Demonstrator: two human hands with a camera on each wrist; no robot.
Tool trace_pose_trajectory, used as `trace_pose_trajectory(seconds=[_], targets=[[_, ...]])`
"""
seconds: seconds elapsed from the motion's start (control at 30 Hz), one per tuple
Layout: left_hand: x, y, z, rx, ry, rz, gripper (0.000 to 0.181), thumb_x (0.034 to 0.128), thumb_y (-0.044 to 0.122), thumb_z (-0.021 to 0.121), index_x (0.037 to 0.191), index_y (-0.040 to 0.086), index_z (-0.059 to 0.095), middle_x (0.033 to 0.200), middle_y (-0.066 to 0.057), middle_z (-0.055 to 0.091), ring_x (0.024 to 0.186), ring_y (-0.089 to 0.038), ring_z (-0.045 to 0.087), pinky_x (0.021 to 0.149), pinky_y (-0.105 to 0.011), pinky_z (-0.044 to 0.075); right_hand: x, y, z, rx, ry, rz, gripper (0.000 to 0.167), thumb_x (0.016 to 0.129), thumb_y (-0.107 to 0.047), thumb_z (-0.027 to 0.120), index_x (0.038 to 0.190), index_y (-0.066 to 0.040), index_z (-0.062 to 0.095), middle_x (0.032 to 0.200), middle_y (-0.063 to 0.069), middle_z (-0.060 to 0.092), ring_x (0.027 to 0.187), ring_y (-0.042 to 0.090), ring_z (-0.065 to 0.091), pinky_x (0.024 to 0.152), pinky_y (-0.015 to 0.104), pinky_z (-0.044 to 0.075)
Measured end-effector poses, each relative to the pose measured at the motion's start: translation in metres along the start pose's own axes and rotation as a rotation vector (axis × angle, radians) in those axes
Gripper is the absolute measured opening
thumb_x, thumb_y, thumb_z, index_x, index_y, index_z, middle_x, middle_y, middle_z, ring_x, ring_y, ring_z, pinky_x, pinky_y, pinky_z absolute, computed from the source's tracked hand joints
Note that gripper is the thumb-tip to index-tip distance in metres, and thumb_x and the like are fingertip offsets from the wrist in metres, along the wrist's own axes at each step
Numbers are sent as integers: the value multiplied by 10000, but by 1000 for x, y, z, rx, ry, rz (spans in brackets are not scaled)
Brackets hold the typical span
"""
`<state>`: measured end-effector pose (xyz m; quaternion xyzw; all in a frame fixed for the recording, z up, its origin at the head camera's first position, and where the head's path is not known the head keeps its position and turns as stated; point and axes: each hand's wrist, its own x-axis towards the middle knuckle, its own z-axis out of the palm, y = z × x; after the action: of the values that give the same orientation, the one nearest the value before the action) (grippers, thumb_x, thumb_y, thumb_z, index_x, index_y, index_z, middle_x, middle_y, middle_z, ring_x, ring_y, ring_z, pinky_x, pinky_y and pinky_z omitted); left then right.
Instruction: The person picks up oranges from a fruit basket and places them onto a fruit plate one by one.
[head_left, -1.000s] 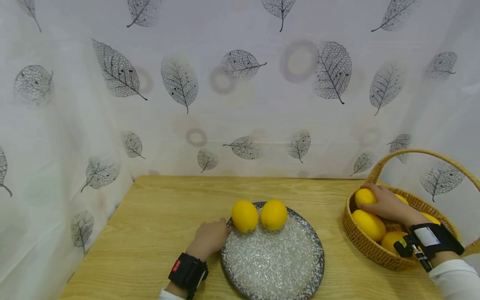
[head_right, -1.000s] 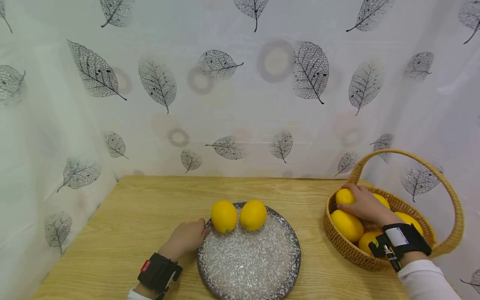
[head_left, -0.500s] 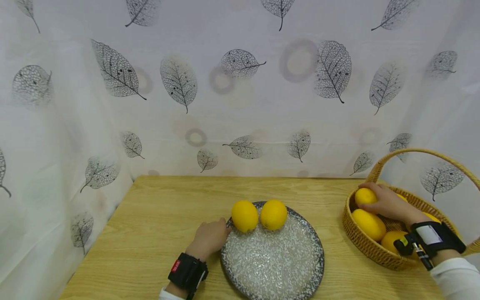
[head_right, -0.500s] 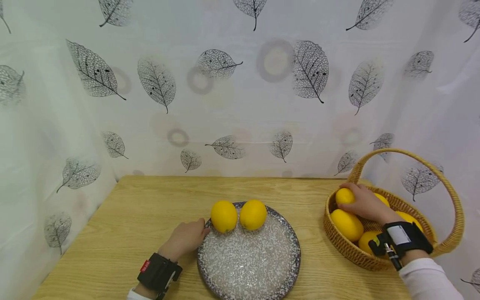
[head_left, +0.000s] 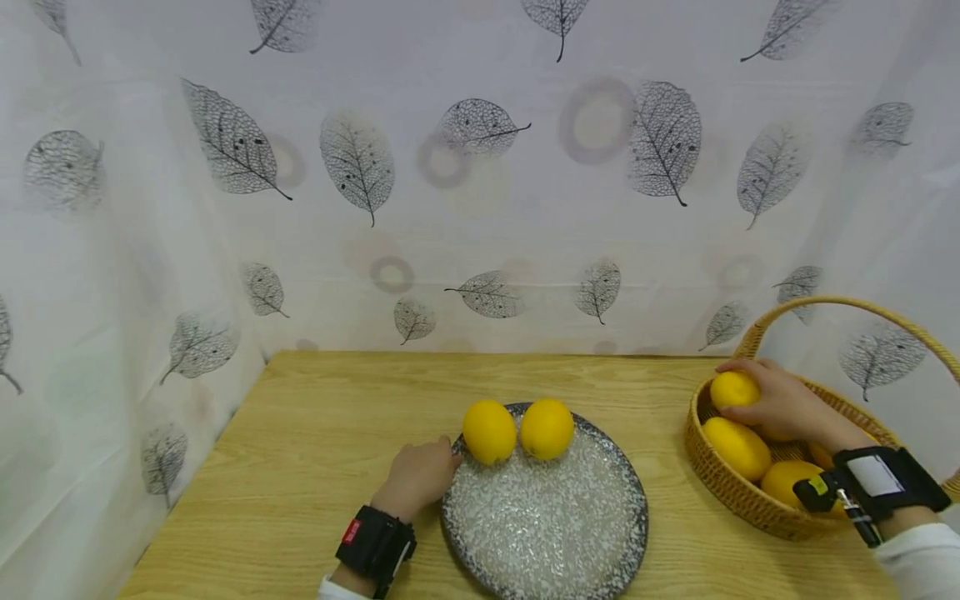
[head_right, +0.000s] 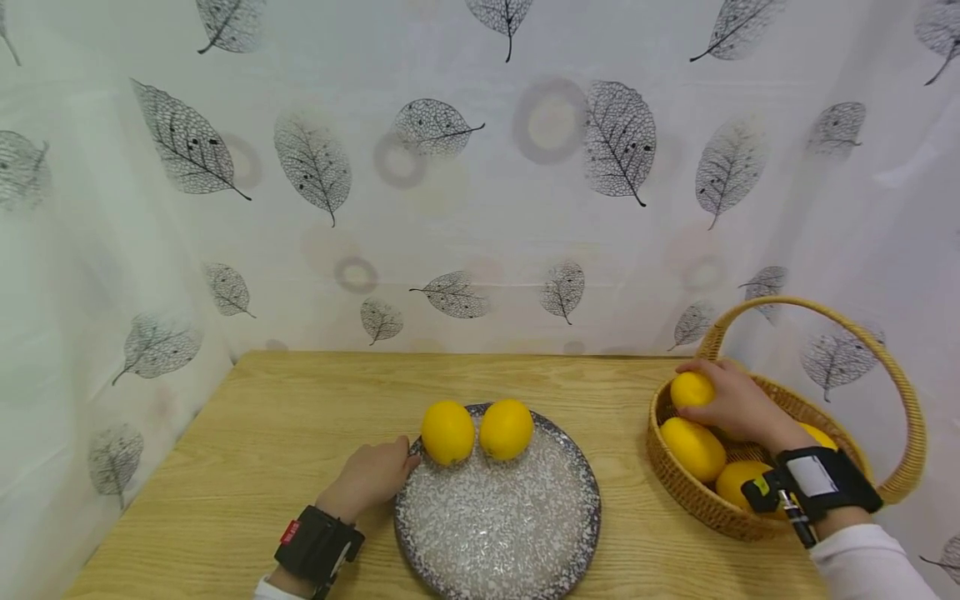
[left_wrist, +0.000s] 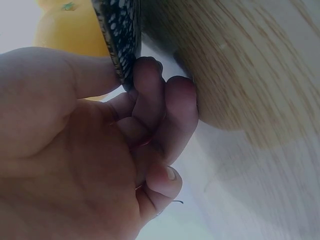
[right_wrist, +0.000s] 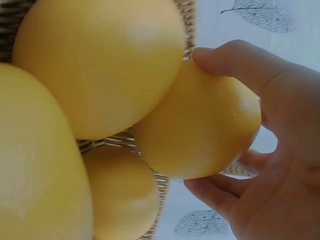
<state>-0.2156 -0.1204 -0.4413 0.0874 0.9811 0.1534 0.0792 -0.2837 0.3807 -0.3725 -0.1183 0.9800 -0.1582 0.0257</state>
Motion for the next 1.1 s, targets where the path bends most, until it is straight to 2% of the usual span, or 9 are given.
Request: trace_pose_trajectory(seconds=[0.2,0.5,0.67,0.83,1.1], targets=[[0,-1,0,-8,-1,2,259,1035,232,579,997,-18,637,802,-137,679,716,-258,639,729,-457,511,-5,-14,-2,5,37,-14,685,874,-318,798,1415,-22,498,1321,401,431,1020,451,582,735,485,516],[1,0,3,-14,-16,-15,270,1035,235,579,1021,-27,643,826,-146,689,744,-274,653,825,-496,519,-19,-31,6,7,160,-73,633,867,-253,815,1394,-39,535,1360,369,446,1140,534,507,834,654,467],[4,0,3,-18,-24,-29,282,1040,241,573,1048,-31,647,835,-144,690,749,-268,647,872,-516,517,-24,-47,8,7,234,-122,618,850,-215,832,1379,-55,556,1351,337,472,1146,522,502,829,661,461],[6,-1,2,-24,-30,-31,290,1045,245,564,1065,-32,646,821,-128,673,721,-248,605,871,-514,511,-24,-67,11,6,271,-164,610,825,-157,840,1365,-78,566,1371,311,474,1186,518,477,842,666,465],[4,-1,2,-16,-27,-17,291,1044,238,564,1074,-36,656,871,-145,709,784,-286,665,911,-544,506,-26,-92,34,-15,347,-258,779,729,-104,901,1408,-80,519,1311,255,540,1124,451,538,850,636,483]])
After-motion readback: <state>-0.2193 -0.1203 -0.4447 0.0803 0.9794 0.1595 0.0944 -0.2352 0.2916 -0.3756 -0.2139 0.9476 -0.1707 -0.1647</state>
